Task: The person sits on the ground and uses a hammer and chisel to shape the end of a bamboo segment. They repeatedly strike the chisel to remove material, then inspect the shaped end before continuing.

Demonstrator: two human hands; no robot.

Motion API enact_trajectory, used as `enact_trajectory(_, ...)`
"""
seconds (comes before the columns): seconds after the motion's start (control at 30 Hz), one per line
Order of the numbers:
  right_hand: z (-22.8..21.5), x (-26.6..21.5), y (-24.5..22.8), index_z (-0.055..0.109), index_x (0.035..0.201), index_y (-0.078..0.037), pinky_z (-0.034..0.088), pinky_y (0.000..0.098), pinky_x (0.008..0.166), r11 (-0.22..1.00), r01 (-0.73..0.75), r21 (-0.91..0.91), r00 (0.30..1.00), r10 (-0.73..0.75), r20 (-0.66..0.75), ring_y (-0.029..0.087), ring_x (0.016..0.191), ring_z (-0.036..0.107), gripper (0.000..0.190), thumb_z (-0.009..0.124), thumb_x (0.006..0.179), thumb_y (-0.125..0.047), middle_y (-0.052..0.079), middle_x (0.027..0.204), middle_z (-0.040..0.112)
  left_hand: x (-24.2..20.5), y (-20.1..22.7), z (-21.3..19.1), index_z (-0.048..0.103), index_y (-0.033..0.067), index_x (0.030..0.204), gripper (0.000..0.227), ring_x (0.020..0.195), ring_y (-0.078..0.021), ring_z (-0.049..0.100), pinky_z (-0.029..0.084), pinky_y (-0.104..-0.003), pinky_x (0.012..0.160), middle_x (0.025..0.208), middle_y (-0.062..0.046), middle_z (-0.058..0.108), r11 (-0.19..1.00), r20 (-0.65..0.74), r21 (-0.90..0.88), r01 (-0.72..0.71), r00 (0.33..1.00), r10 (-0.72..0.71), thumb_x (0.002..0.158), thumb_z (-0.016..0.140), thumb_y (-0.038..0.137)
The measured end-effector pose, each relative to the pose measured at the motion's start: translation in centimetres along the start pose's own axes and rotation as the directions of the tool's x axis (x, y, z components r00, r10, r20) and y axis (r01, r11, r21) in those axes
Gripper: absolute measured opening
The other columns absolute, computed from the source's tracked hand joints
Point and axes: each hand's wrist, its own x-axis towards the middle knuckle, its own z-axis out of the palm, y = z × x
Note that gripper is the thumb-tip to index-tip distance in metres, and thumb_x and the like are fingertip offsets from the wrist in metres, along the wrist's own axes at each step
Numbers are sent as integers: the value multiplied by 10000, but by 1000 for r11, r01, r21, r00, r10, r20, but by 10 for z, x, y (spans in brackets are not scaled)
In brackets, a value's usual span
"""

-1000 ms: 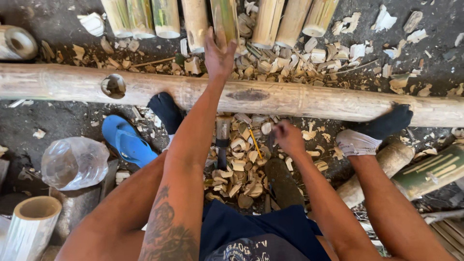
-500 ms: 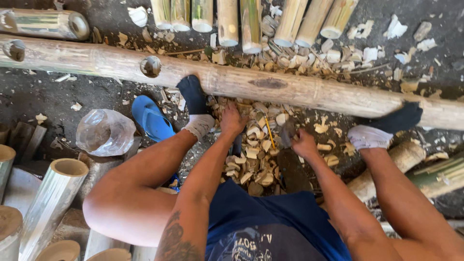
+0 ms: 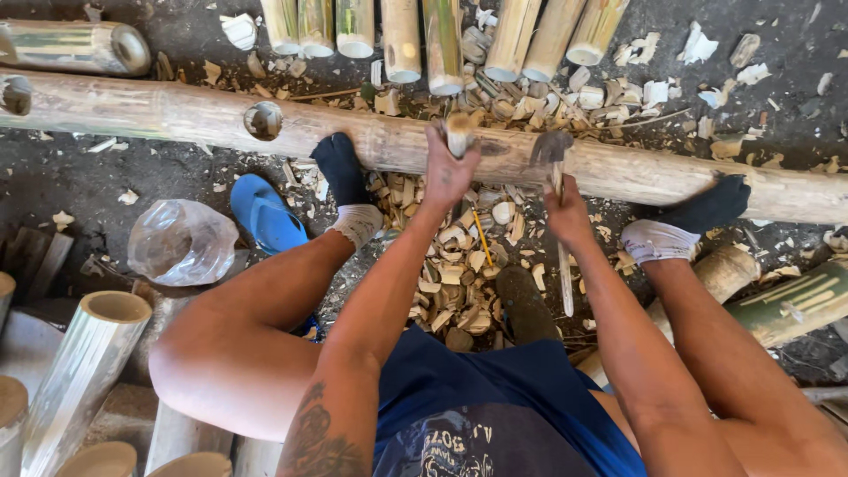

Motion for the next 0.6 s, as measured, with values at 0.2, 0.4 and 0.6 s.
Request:
enact_trajectory(0.2,8,5,23,479,1254,-81,406,311,447,840,-279,466,960,228,164,131,542,473,377,495,1123,-434,29,740,482,39,12,14,594,36,1180,275,987,-173,666,587,-357,911,1060,-79,680,747,-127,-552,-371,922,365,922,566,-54)
enact_trajectory(0.4,3,-3,27,553,1207,-133,292,238,403,582,-312,751,945,271,182,63,496,346,415,480,1050,-509,-45,681,381,67,-17,29,608,26,1109,206,915,-161,642,564,-333,873,1003,-49,652,694,-278,-568,-442,897,344,938,631,-86)
enact_trajectory(0.6,-1,-3,36,560,1216,-128,310,245,403,713,-288,639,957,231,173,67,504,363,479,473,1037,-563,-39,679,386,69,-20,27,601,29,1082,153,882,-142,632,598,-333,824,978,-28,636,733,-310,-532,-423,904,296,956,645,-47)
